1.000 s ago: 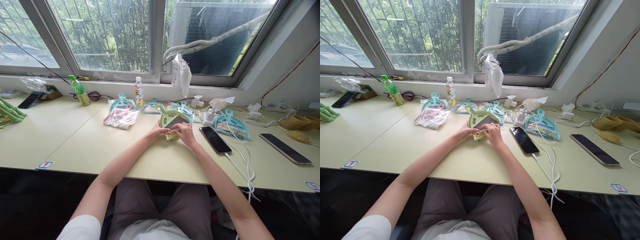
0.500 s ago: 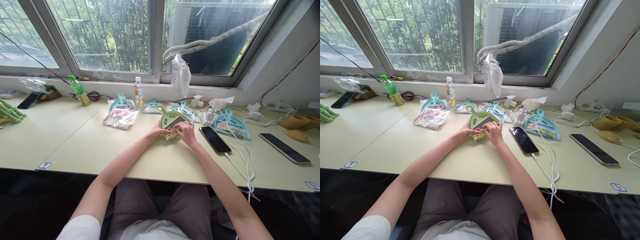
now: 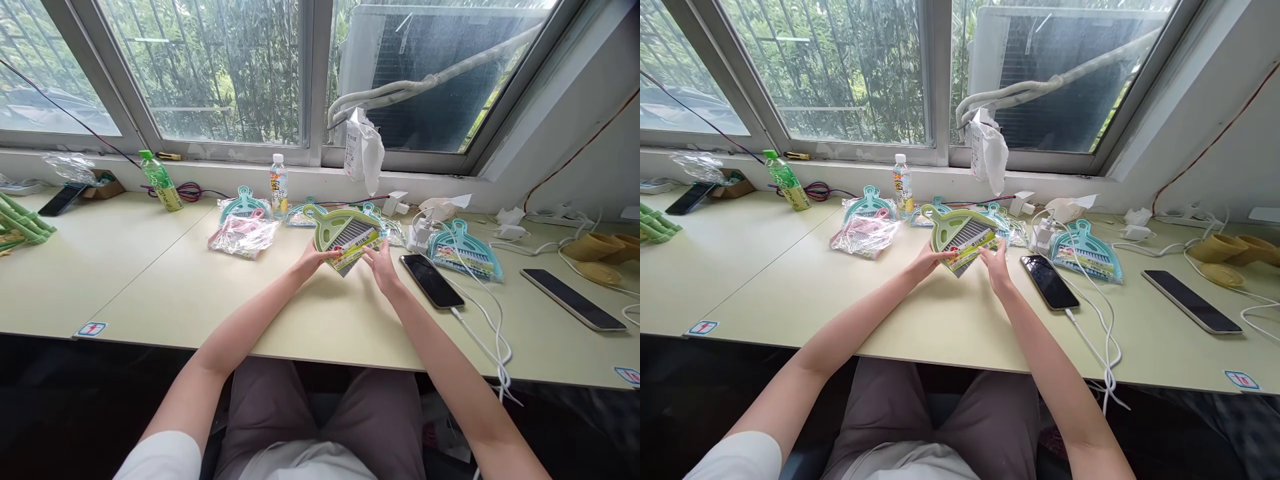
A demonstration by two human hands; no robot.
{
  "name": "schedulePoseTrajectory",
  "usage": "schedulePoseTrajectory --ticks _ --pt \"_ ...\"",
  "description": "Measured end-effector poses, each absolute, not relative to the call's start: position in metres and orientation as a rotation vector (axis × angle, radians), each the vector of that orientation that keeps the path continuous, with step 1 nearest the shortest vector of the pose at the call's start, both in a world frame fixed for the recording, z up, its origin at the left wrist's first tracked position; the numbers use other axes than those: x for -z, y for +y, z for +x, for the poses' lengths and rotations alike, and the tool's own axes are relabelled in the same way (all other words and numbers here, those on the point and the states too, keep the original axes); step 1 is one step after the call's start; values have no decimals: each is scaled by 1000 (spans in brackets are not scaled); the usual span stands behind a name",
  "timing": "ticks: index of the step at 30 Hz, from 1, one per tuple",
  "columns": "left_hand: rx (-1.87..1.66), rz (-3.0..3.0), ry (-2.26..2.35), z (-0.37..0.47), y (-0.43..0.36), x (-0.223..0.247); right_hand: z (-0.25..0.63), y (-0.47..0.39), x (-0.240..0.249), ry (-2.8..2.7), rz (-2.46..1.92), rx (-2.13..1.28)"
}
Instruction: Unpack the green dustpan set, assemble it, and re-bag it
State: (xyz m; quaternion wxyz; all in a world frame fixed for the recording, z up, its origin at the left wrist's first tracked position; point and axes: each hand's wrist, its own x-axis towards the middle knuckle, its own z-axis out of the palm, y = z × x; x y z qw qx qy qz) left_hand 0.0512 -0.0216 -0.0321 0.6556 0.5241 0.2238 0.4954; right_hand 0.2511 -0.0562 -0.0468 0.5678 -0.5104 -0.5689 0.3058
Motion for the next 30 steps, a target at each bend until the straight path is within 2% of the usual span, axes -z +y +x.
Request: schedulePoseTrajectory --ticks 3,6,30 --pt "-1107 1216 495 52 -24 32 241 -64 38 -1133 -1021 -1146" --pt "-1134 1205 510 52 -22 33 232 -69 31 -1024 -981 -1294" --pt "-1043 1160 534 49 -25 29 238 -65 39 -974 -1032 -1331"
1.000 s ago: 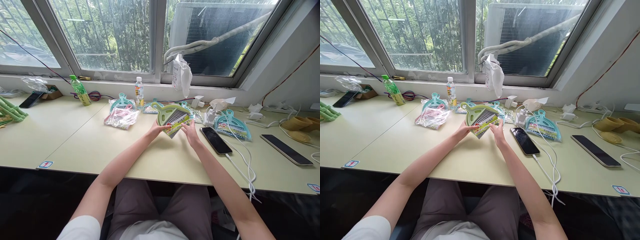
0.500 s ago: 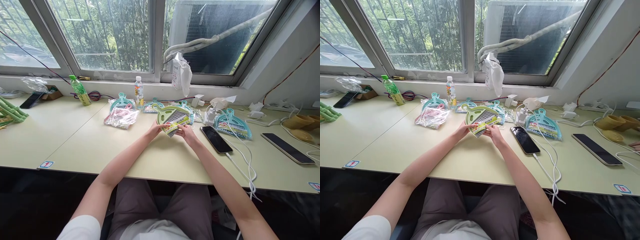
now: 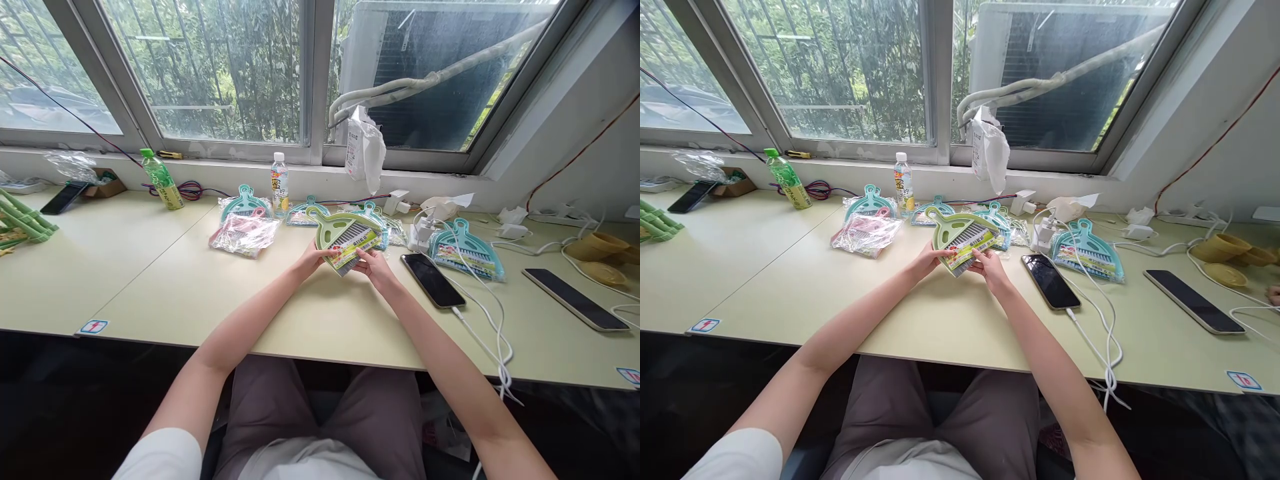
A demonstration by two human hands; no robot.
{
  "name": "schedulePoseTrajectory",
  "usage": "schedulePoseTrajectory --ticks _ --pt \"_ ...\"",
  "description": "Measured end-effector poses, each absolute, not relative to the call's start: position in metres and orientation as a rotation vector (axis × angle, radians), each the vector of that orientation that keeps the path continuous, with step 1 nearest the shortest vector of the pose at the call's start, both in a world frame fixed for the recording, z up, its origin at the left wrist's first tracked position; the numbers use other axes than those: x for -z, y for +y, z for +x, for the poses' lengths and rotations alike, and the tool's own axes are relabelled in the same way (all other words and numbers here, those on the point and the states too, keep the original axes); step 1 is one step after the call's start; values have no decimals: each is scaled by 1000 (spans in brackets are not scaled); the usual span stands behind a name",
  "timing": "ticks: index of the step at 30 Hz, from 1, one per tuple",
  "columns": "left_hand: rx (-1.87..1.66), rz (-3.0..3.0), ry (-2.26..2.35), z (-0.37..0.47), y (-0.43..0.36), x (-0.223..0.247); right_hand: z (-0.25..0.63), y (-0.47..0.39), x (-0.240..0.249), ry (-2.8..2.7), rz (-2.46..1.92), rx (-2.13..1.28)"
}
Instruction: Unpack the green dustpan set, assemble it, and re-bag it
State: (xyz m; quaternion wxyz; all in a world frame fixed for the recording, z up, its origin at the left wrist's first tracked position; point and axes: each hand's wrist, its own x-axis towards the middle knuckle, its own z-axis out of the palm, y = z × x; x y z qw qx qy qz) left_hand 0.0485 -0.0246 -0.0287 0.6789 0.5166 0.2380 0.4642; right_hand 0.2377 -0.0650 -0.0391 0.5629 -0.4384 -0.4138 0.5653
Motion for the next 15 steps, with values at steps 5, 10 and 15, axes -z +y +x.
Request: schedulePoseTrajectory --ticks 5,10,15 --pt "-1046 1112 554 48 -23 30 236 -65 40 -944 -1028 -1357" --pt "-1053 1105 549 48 -22 30 236 -65 40 -933 -1024 -1359" --pt "-1064 1138 538 47 -21 29 237 -66 37 -975 -980 -1395"
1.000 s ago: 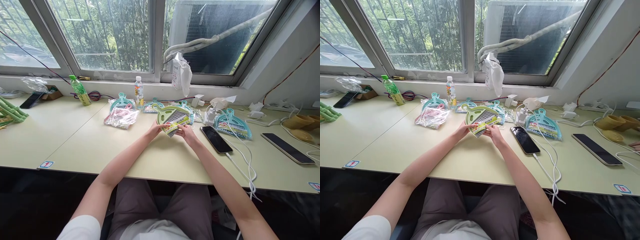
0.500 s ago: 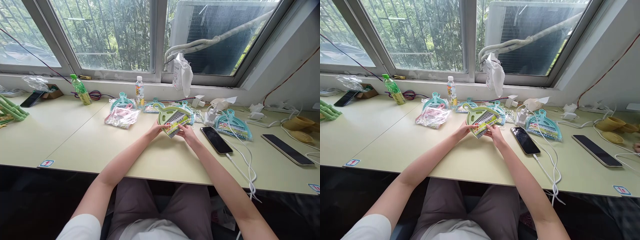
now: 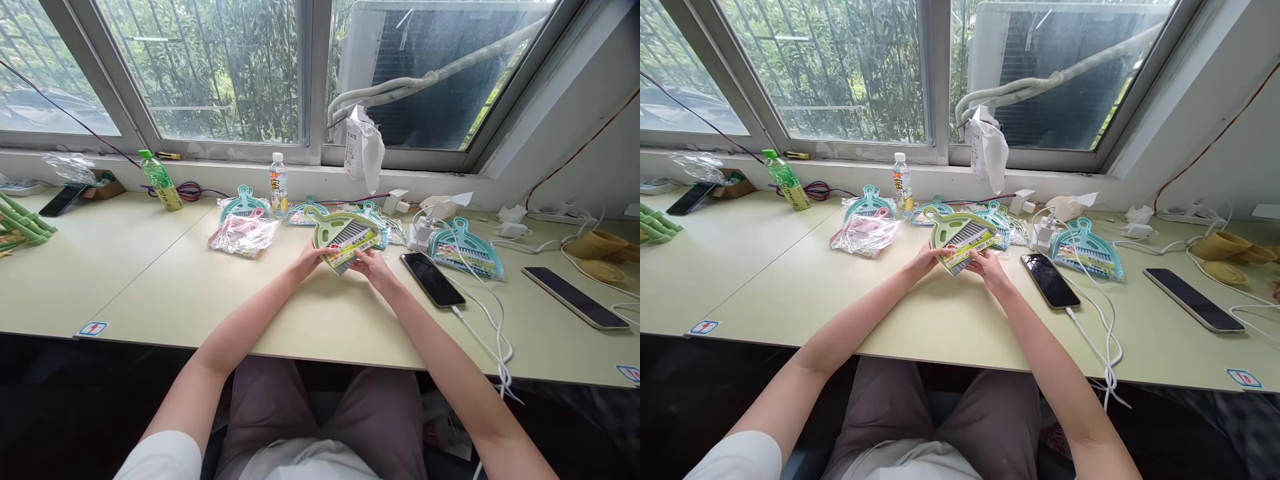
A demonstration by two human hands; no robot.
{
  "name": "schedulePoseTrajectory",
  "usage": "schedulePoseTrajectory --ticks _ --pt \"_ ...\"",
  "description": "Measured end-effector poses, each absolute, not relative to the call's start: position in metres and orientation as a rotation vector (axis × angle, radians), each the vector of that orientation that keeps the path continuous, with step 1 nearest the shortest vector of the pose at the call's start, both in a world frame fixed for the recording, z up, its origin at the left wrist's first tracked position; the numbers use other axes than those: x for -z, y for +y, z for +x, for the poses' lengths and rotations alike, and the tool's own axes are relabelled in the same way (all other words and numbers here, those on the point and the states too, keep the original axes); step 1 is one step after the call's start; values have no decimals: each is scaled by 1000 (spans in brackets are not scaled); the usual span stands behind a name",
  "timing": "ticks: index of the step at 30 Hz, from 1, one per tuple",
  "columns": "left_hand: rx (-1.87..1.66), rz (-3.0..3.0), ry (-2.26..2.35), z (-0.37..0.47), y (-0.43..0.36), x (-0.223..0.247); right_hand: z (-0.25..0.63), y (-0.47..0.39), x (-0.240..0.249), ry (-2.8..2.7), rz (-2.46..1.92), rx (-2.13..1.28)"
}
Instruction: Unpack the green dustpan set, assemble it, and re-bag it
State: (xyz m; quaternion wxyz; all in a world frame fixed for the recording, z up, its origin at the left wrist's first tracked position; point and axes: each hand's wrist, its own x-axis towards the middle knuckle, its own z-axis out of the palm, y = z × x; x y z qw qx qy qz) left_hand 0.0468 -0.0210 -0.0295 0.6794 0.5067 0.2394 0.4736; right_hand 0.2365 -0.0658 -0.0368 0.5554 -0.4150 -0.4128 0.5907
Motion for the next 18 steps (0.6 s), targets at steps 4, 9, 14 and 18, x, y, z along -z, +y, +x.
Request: schedulePoseTrajectory --ticks 4,9,14,18 --pt "-1059 1158 539 46 -20 30 236 -67 36 -967 -982 -1387" --pt "-1036 1196 569 45 -19 31 235 -67 38 -969 -976 -1360" --pt "-1024 1260 566 42 -19 29 235 -65 41 -981 -967 -1339" --pt "-1026 1277 554 41 -19 29 235 -65 42 -981 -967 -1326"
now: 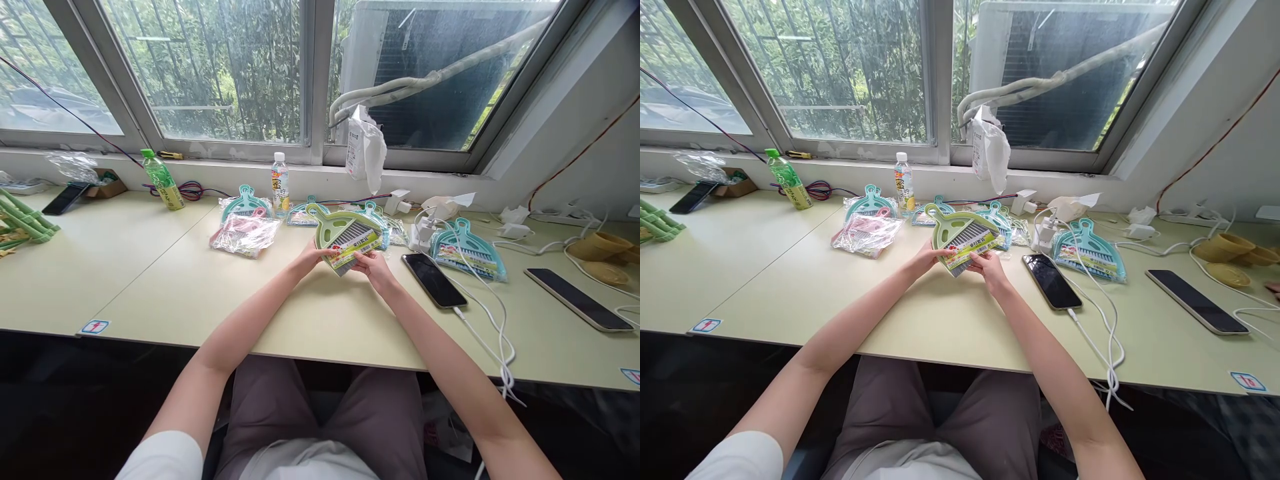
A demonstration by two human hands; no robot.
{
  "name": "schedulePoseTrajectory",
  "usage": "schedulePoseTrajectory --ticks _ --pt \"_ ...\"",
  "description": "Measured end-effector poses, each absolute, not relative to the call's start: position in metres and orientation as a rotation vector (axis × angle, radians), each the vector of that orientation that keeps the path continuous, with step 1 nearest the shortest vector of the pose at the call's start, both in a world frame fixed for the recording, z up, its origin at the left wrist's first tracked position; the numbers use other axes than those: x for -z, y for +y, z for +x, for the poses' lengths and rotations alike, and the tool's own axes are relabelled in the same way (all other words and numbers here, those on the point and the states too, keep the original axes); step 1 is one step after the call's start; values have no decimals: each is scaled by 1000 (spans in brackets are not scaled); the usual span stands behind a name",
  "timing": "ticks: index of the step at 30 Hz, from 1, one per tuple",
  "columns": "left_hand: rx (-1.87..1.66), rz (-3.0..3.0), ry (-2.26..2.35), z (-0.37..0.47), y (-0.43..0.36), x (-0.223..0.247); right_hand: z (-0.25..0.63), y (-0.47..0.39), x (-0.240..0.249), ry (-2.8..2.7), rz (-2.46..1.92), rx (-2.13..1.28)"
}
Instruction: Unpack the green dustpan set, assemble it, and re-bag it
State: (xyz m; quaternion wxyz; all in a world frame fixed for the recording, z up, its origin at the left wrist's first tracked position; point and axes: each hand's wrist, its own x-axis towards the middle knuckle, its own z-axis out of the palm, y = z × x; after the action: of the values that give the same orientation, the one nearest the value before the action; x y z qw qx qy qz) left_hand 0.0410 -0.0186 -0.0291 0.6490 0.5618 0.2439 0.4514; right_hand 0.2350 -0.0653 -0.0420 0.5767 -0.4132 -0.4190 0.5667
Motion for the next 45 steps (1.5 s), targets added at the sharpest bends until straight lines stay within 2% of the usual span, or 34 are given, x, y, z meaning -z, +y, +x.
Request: schedulePoseTrajectory --ticks 26,32,35,39,42,45 --pt "-998 1279 569 41 -19 30 233 -67 42 -1004 -989 -1294" --pt "-1018 1258 704 31 1 22 238 -64 40 -999 -951 -1243" --pt "-1125 1511 936 12 14 14 241 -64 39 -999 -946 -1240" --pt "-1218 2098 1700 -24 20 11 243 -64 39 -981 -955 -1242" --pt "-1025 2132 2183 -44 25 20 242 -63 42 -964 -968 -1248" --pt "-700 2056 2313 -56 32 30 242 -62 44 -960 -979 -1255"
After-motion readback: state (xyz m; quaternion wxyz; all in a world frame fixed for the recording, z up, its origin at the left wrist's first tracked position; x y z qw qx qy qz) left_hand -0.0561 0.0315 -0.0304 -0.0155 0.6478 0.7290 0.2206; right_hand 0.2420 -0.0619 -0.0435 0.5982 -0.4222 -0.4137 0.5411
